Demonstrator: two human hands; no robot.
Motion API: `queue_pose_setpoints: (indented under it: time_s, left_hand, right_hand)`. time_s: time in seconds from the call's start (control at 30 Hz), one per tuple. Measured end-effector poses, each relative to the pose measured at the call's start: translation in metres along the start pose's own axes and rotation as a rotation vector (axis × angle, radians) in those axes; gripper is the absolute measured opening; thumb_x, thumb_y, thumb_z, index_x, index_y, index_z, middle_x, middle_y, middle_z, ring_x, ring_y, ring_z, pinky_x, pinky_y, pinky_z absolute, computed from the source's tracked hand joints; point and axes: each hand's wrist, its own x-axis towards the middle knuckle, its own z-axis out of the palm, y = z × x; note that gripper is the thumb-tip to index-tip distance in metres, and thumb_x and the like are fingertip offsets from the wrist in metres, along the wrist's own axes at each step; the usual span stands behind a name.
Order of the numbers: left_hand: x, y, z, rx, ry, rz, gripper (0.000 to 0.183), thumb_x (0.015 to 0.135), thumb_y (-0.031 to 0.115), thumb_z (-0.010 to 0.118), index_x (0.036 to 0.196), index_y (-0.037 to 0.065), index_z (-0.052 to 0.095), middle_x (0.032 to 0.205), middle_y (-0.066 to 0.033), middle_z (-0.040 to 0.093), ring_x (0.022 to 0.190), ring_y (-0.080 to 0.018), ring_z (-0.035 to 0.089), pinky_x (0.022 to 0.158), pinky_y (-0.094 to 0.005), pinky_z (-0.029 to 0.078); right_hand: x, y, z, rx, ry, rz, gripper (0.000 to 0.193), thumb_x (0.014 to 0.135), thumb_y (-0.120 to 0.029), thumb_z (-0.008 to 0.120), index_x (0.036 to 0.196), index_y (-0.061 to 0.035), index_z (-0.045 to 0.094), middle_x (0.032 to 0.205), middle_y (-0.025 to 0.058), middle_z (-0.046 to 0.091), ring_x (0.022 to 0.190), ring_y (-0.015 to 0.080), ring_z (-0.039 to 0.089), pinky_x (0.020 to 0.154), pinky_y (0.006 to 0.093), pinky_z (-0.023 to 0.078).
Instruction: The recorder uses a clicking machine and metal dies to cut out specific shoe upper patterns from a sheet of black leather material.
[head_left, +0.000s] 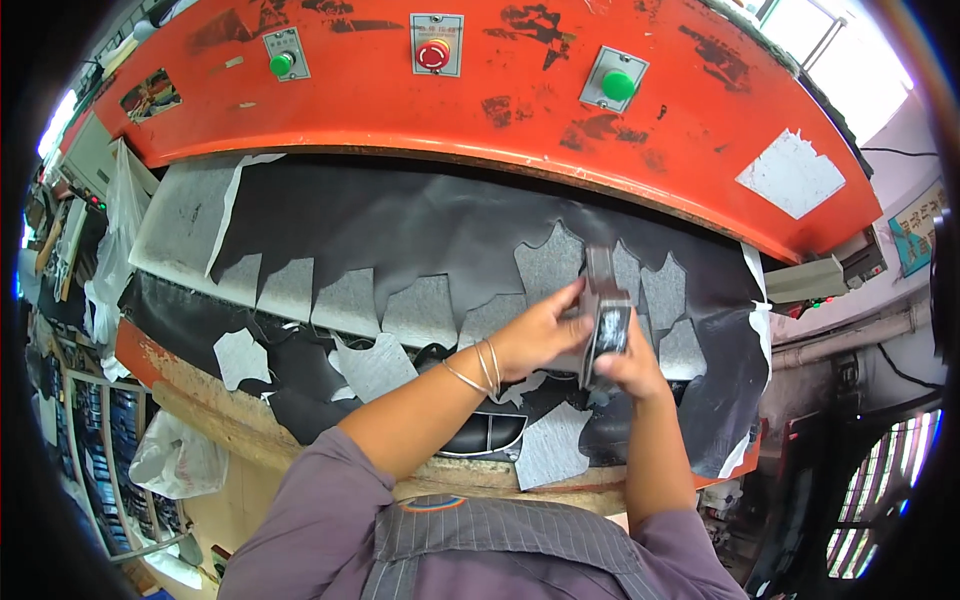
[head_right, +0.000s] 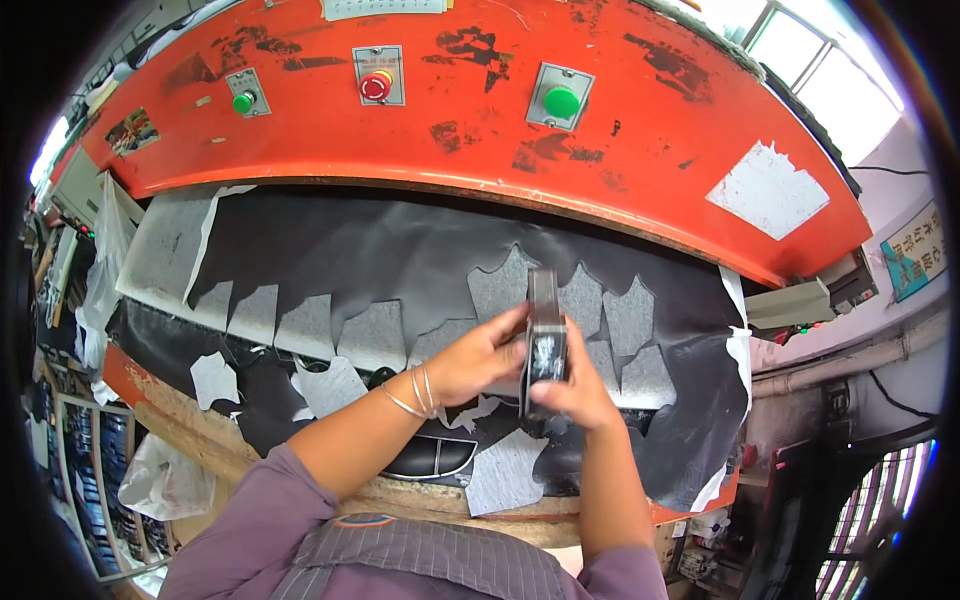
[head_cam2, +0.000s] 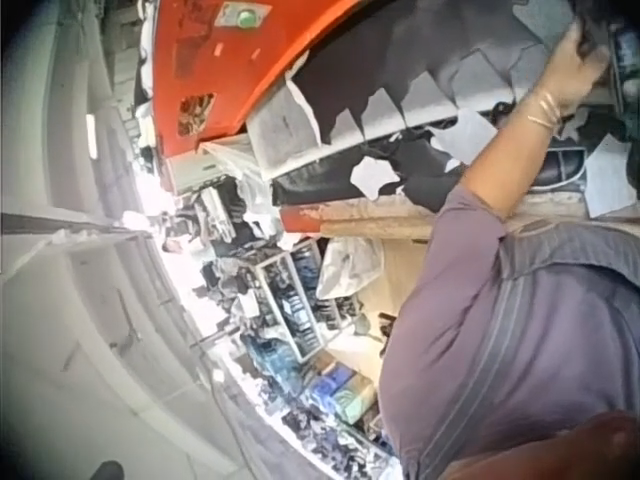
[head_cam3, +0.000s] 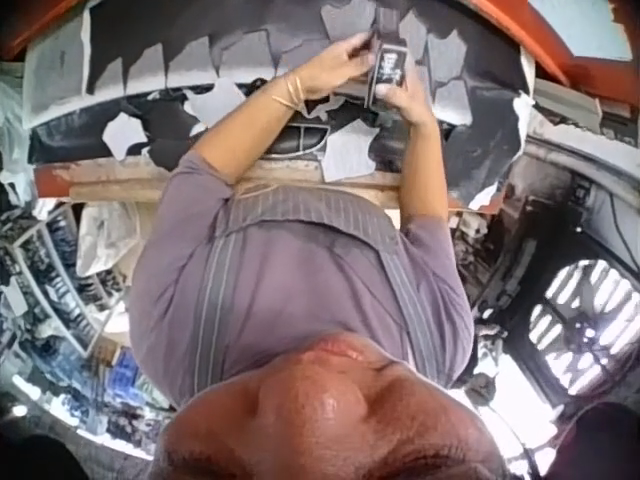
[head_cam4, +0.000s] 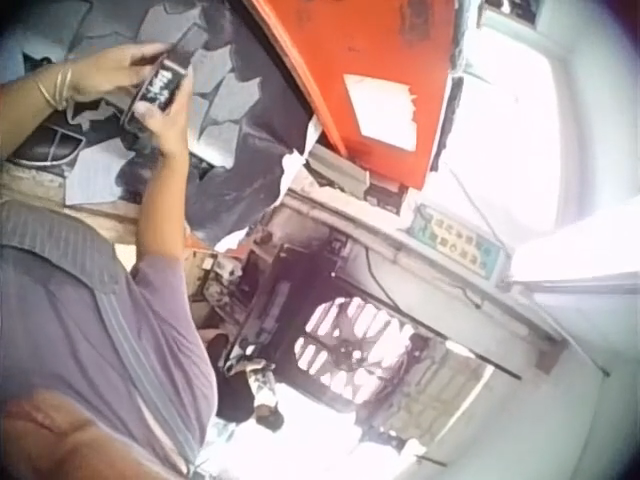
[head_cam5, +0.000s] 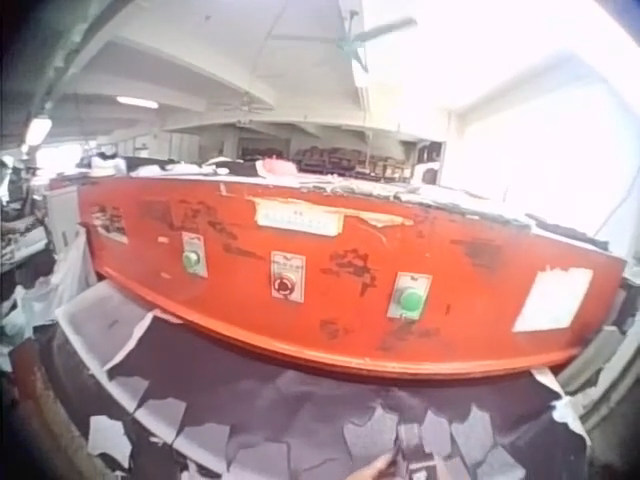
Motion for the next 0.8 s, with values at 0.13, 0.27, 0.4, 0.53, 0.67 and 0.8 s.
queue_pose_setpoints:
  time_s: [0.13, 0.27, 0.4, 0.53, 0.67, 0.8]
  left_hand:
    - [-0.045, -0.003, 0.020, 0.052, 0.144, -0.125, 0.090, 0.083, 0.027, 0.075, 0.147, 0.003, 0.018, 0.139, -0.0187, 0.035, 0.123, -0.0227, 0.047, 0.097, -0.0362, 0.048]
    - [-0.100, -0.012, 0.001, 0.053, 0.250, -0.111, 0.081, 0.078, 0.014, 0.078, 0.141, 0.007, 0.028, 0.126, -0.0147, 0.047, 0.116, -0.0226, 0.051, 0.098, -0.0360, 0.046]
    - [-0.136, -0.003, -0.015, -0.190, 0.485, 0.020, 0.056, 0.085, 0.004, 0.067, 0.133, 0.008, 0.038, 0.114, -0.0090, 0.055, 0.108, -0.0180, 0.054, 0.093, -0.0324, 0.047]
    - [-0.158, 0.000, -0.020, -0.158, 0.667, 0.265, 0.042, 0.086, 0.002, 0.066, 0.123, 0.007, 0.046, 0.109, -0.0058, 0.057, 0.098, -0.0155, 0.058, 0.093, -0.0307, 0.046]
    - [-0.174, 0.004, -0.044, 0.058, 0.782, 0.445, 0.027, 0.086, 0.003, 0.067, 0.109, 0.006, 0.052, 0.106, -0.0053, 0.057, 0.092, -0.0118, 0.056, 0.085, -0.0267, 0.047]
    - [-0.187, 0.023, -0.054, 0.278, 0.857, 0.590, 0.014, 0.089, 0.013, 0.067, 0.092, 0.007, 0.055, 0.086, 0.0004, 0.058, 0.078, -0.0083, 0.054, 0.074, -0.0230, 0.044]
  right_hand:
    - [-0.030, -0.012, 0.019, -0.081, -0.214, 0.342, 0.102, 0.059, -0.023, 0.087, 0.140, -0.0010, 0.030, 0.128, 0.0111, 0.047, 0.118, 0.0199, 0.048, 0.098, 0.0349, 0.041]
    - [-0.036, 0.005, 0.053, -0.420, -0.305, 0.104, 0.101, 0.059, -0.036, 0.086, 0.139, -0.0031, 0.035, 0.125, 0.0193, 0.041, 0.123, 0.0320, 0.040, 0.106, 0.0412, 0.033]
    - [-0.023, 0.006, 0.101, -0.487, -0.420, -0.084, 0.095, 0.060, -0.048, 0.084, 0.134, -0.0058, 0.043, 0.122, 0.0212, 0.041, 0.121, 0.0361, 0.040, 0.104, 0.0431, 0.034]
    - [-0.010, 0.000, 0.132, -0.490, -0.505, -0.064, 0.100, 0.062, -0.051, 0.081, 0.139, -0.0055, 0.036, 0.122, 0.0237, 0.041, 0.120, 0.0381, 0.041, 0.103, 0.0441, 0.035]
    - [0.008, -0.001, 0.155, -0.557, -0.528, 0.003, 0.105, 0.062, -0.055, 0.079, 0.141, -0.0026, 0.033, 0.121, 0.0249, 0.042, 0.119, 0.0389, 0.043, 0.102, 0.0426, 0.036]
    - [0.018, 0.004, 0.170, -0.560, -0.541, 0.000, 0.108, 0.063, -0.058, 0.078, 0.142, -0.0004, 0.031, 0.120, 0.0276, 0.043, 0.119, 0.0390, 0.044, 0.102, 0.0418, 0.036]
